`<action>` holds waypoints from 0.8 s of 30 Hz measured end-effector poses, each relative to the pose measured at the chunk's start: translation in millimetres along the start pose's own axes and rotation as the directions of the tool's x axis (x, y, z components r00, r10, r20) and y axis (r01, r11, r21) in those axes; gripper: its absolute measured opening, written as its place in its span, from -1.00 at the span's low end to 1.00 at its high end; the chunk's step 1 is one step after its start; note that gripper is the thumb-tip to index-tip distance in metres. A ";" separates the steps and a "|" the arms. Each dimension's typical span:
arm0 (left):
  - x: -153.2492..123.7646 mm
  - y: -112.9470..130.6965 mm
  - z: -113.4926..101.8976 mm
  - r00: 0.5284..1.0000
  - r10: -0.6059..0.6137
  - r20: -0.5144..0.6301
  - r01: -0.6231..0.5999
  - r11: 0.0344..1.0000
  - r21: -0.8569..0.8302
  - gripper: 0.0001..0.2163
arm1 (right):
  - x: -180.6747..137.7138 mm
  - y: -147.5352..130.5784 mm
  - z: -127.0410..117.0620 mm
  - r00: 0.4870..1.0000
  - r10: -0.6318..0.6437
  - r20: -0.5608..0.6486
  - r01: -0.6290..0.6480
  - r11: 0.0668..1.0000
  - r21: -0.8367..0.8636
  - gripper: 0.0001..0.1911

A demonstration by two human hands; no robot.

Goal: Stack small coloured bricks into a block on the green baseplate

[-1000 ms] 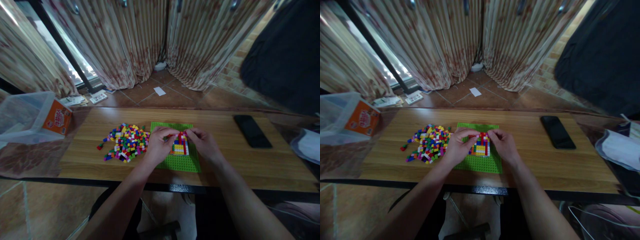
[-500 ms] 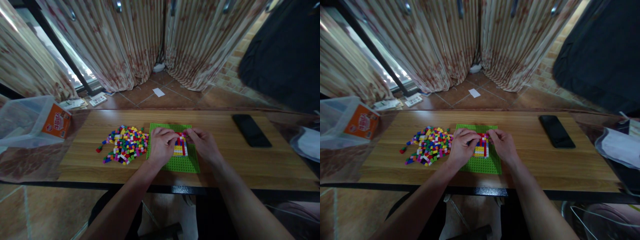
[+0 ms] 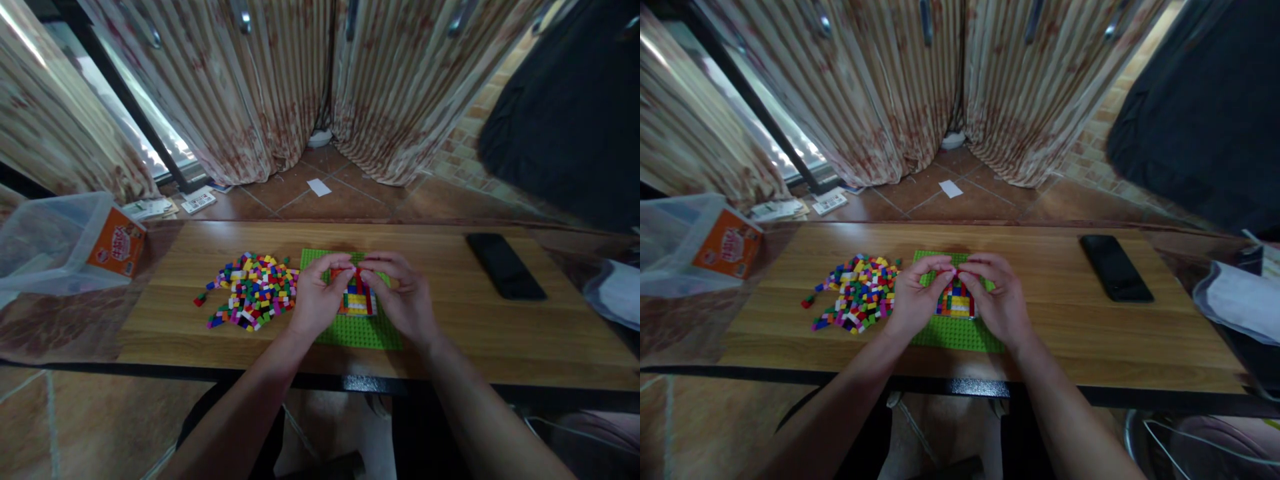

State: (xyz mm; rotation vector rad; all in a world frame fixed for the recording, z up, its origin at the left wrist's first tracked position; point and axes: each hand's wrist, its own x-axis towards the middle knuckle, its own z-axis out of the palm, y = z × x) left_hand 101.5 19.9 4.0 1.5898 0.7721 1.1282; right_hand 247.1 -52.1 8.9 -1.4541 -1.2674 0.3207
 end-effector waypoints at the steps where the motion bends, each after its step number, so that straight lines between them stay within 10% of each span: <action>1: -0.6 0.3 0.7 1.000 -0.007 -0.007 0.007 1.000 -0.016 -0.84 | -0.7 -0.9 2.6 1.000 0.006 -0.006 -0.006 1.000 0.004 -0.87; 24: -4.8 0.8 10.1 0.988 -0.137 -0.075 0.129 0.986 -0.106 -0.85 | -3.5 -6.1 16.0 0.996 0.068 -0.063 -0.072 0.995 -0.076 -0.83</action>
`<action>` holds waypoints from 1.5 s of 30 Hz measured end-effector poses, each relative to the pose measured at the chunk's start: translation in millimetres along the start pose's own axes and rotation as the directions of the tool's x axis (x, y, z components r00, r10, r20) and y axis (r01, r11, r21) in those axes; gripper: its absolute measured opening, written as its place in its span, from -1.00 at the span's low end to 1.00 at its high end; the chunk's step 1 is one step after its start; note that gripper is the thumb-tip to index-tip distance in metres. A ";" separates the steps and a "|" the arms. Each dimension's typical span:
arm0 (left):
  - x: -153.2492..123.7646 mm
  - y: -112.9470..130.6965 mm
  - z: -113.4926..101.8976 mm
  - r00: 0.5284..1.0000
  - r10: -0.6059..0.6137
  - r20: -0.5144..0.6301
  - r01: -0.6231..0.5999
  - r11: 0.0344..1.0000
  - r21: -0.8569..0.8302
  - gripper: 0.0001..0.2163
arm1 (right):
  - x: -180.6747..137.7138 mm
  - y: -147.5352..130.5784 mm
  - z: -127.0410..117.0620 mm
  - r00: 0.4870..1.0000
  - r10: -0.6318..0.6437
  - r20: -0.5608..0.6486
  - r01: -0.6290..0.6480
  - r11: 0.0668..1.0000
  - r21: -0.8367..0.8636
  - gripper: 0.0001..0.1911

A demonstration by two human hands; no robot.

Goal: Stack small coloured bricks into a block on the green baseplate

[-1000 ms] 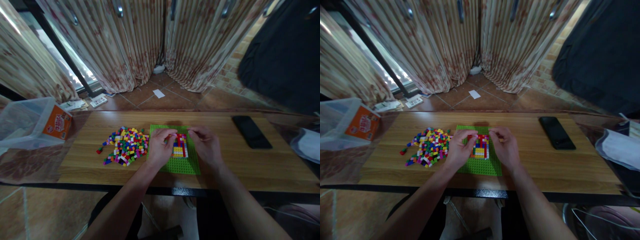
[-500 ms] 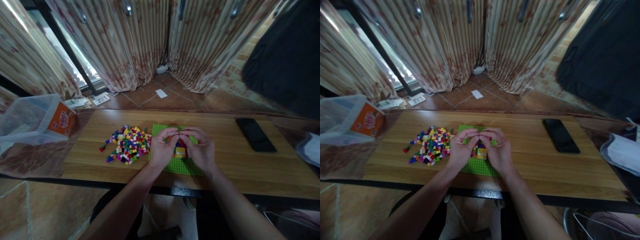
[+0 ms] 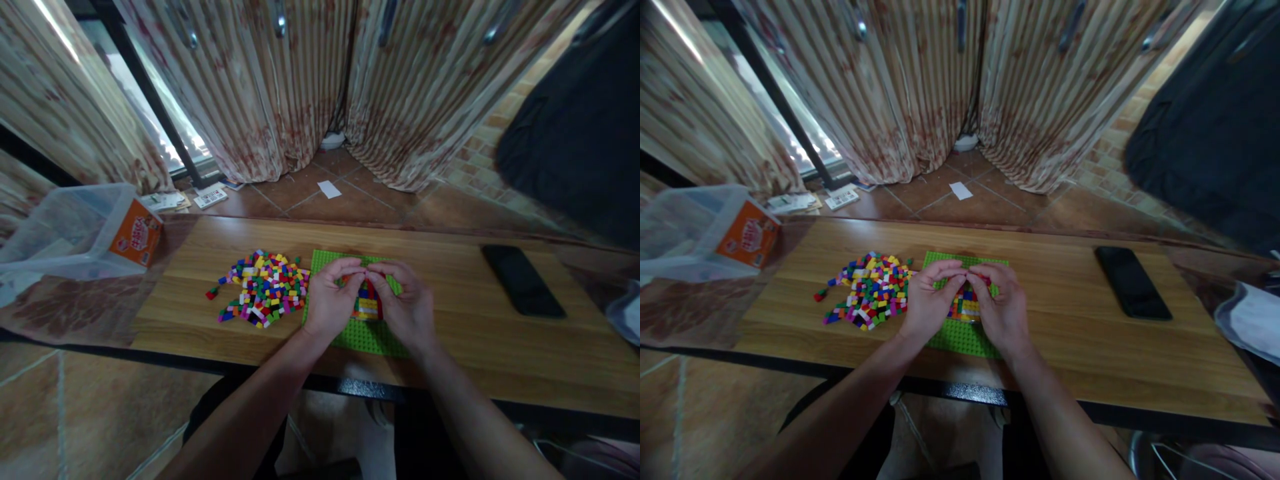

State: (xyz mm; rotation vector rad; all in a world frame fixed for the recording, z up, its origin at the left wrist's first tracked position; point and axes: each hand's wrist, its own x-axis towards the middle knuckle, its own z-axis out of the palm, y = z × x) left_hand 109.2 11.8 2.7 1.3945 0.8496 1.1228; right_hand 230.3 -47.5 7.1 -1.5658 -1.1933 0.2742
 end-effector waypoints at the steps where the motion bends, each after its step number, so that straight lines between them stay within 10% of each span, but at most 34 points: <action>1: -0.5 -0.3 0.5 1.000 -0.006 -0.007 0.006 1.000 0.002 -0.86 | -0.1 0.6 0.1 1.000 -0.004 0.002 0.004 1.000 -0.018 -0.82; 20: -1.8 4.2 -17.4 0.955 0.247 0.162 -0.296 0.794 0.531 -0.75 | 1.7 18.1 -13.0 0.974 -0.159 0.162 0.197 0.948 -0.252 -0.84; 45: -4.4 -5.4 -7.9 0.890 0.364 0.273 -0.444 0.562 0.698 -0.89 | 7.1 20.4 -0.1 0.930 0.349 0.115 -0.366 0.906 0.212 -0.80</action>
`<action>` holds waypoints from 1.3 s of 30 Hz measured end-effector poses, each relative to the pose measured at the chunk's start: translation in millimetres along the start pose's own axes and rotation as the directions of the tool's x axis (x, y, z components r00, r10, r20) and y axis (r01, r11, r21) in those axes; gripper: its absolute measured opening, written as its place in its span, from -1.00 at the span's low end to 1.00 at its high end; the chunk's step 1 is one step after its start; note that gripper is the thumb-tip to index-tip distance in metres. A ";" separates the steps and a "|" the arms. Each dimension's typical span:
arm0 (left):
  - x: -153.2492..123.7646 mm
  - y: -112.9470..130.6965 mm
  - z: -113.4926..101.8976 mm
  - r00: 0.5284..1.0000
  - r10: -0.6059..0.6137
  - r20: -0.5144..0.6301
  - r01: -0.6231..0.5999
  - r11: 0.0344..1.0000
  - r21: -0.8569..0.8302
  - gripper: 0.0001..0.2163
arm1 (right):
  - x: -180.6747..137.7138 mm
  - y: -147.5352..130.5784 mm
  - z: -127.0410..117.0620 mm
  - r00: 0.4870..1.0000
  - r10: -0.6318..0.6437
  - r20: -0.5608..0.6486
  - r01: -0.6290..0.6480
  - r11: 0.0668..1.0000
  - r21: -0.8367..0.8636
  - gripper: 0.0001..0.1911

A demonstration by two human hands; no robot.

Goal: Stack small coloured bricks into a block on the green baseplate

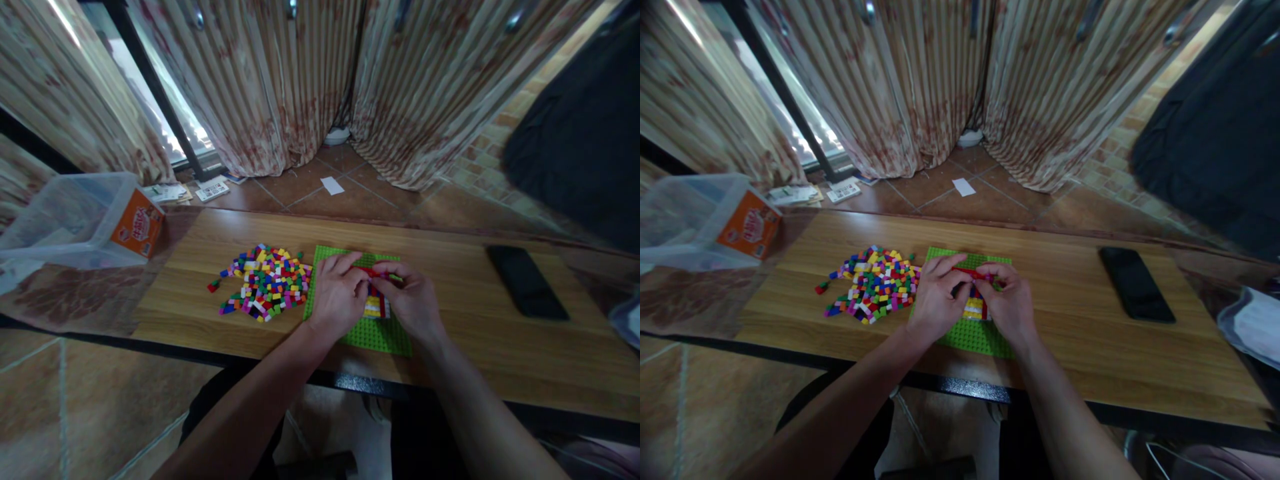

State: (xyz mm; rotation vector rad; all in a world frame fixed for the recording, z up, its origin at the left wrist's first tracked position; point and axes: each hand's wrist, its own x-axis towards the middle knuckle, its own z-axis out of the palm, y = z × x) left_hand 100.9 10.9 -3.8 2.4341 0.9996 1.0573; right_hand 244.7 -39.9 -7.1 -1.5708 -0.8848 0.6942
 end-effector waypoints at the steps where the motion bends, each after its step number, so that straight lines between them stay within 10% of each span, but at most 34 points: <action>1: 0.8 0.6 0.6 1.000 -0.007 0.000 0.007 1.000 -0.002 -0.89 | -0.1 -0.8 0.7 1.000 0.012 -0.004 -0.012 1.000 0.007 -0.79; 32: 2.1 4.8 -2.5 1.000 -0.005 -0.027 0.002 0.996 -0.093 -0.91 | -5.7 -14.6 6.8 0.984 0.176 0.007 -0.175 0.970 0.168 -0.67; 39: 22.1 -47.1 -39.8 0.985 -0.168 0.025 0.168 0.986 -0.010 -0.77 | -2.3 -6.8 -3.7 0.990 0.082 -0.114 -0.072 0.993 0.094 -0.66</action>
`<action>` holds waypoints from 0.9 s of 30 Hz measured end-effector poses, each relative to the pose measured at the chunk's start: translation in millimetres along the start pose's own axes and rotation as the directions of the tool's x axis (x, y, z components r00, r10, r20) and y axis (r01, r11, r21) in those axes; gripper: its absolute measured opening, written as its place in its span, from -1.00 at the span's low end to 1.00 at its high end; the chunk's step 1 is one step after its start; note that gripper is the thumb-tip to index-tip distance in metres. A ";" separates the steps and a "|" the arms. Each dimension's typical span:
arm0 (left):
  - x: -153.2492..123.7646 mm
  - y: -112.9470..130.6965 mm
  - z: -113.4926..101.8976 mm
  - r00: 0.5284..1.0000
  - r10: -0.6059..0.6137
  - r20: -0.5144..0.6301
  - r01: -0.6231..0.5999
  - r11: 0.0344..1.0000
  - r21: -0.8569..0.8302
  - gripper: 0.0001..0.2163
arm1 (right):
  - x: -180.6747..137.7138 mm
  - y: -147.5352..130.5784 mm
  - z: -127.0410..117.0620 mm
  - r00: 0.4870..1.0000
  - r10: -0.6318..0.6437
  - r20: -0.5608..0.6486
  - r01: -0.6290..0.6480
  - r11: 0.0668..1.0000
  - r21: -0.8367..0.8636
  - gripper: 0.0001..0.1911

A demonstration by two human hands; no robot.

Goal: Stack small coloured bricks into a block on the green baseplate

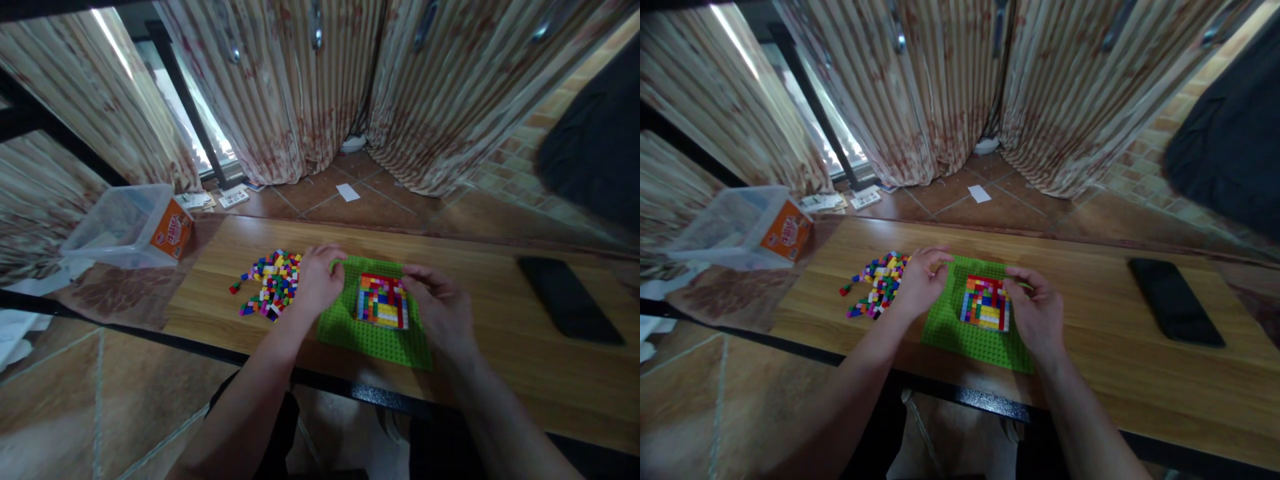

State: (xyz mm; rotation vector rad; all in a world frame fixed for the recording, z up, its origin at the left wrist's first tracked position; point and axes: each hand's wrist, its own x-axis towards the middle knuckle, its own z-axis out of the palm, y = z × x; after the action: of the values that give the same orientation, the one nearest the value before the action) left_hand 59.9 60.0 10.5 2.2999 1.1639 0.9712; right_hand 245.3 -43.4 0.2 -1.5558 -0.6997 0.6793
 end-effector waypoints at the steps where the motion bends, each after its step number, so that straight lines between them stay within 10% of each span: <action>1: 3.9 -9.7 -6.1 0.997 -0.037 0.060 0.035 0.999 0.042 -0.75 | 0.7 0.8 -0.9 1.000 -0.004 -0.004 0.004 1.000 -0.010 -0.66; 9: 7.0 -32.0 -22.7 0.946 -0.125 0.298 0.053 0.970 0.239 -0.69 | 0.1 1.9 0.7 0.999 -0.033 -0.016 0.033 0.999 -0.040 -0.72; 27: 7.4 -34.2 -21.8 0.933 -0.148 0.328 0.054 0.959 0.278 -0.74 | 0.2 1.0 -0.5 0.996 -0.086 0.000 0.086 0.990 -0.109 -0.79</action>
State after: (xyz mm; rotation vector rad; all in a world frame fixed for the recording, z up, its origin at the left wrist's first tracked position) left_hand 28.5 86.5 7.9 2.4534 1.3049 0.3641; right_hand 245.8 -43.6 -0.7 -1.6165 -0.8068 0.5808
